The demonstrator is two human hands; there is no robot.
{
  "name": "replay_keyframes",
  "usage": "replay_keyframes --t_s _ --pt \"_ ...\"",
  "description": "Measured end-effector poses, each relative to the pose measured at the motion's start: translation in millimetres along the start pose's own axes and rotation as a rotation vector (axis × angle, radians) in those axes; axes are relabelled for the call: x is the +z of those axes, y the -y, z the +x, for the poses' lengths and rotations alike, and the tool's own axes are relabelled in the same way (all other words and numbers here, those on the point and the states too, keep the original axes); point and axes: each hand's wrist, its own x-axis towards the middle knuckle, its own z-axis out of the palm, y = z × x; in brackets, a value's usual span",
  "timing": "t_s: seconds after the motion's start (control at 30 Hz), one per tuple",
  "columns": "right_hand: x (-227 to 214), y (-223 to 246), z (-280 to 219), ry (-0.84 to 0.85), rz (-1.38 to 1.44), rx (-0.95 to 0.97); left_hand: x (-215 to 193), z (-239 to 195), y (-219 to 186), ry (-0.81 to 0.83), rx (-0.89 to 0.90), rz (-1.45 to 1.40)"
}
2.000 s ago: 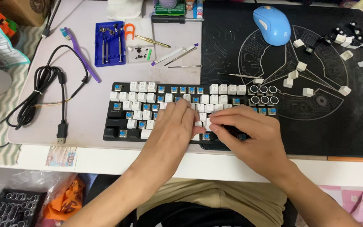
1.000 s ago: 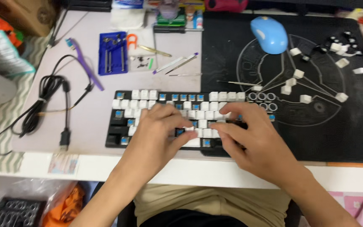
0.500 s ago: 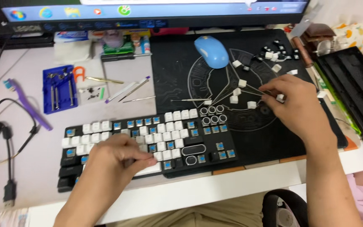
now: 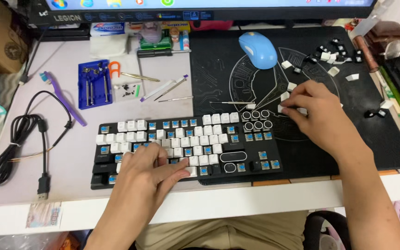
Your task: The person assembles a mechanical keyboard by placing white and black keycaps onto switches on a black keyboard base. They handle keycaps one at a time, aligning and pressing them into place across the keyboard layout.
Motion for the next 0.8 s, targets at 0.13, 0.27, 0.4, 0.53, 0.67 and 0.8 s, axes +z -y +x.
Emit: replay_keyframes --t_s 0.13,0.27,0.4,0.53,0.67,0.8 --pt "-17 4 3 0.082 0.036 -0.010 -3 -8 -4 -0.055 0.063 -0.025" --pt "-46 0 -5 0.036 0.020 0.051 -4 -18 -3 -0.183 0.129 0.055" --pt "-63 3 -6 0.182 0.018 0.259 -8 -19 9 -0.299 0.086 0.119" --pt "-42 -10 -5 0.225 0.043 0.221 -11 -21 18 -0.333 0.037 0.115" --pt "-38 -13 -5 0.246 0.076 0.259 -18 -28 31 -0.375 -0.008 0.170" --pt "-28 -30 -12 0.289 -0.029 0.187 -36 -37 44 -0.477 -0.058 0.241"
